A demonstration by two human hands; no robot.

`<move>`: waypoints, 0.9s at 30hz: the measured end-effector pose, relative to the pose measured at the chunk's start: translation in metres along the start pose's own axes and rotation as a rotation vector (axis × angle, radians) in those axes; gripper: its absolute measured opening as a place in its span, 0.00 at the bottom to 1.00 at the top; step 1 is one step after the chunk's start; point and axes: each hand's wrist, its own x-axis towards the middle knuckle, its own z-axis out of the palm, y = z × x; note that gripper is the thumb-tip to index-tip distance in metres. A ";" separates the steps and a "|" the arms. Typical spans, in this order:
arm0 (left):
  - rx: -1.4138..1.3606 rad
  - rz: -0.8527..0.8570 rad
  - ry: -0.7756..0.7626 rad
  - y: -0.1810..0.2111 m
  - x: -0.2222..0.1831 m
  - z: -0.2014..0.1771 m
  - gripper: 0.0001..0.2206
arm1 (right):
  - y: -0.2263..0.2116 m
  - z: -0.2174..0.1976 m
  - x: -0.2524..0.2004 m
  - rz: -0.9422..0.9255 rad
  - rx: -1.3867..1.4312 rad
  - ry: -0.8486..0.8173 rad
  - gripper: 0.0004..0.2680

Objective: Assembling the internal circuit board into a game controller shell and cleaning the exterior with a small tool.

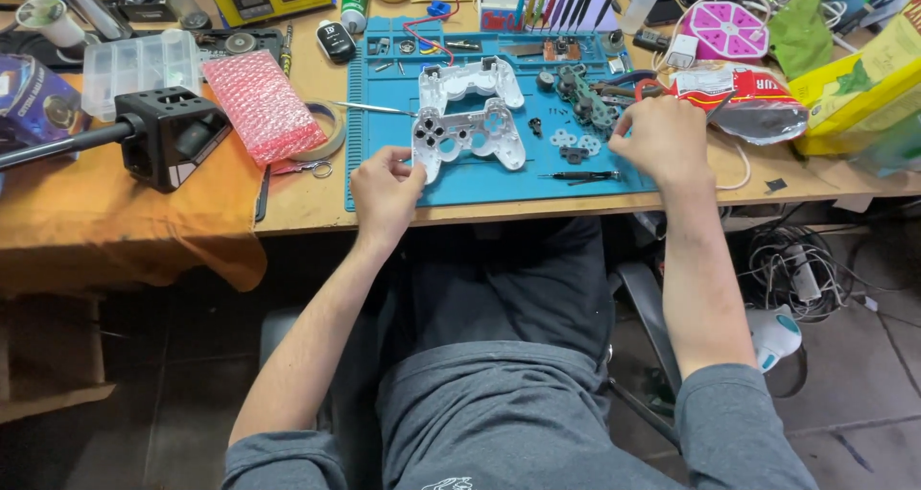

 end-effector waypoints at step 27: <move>-0.017 -0.017 -0.003 -0.003 0.001 0.002 0.14 | -0.186 0.002 -0.002 -0.601 0.452 0.569 0.04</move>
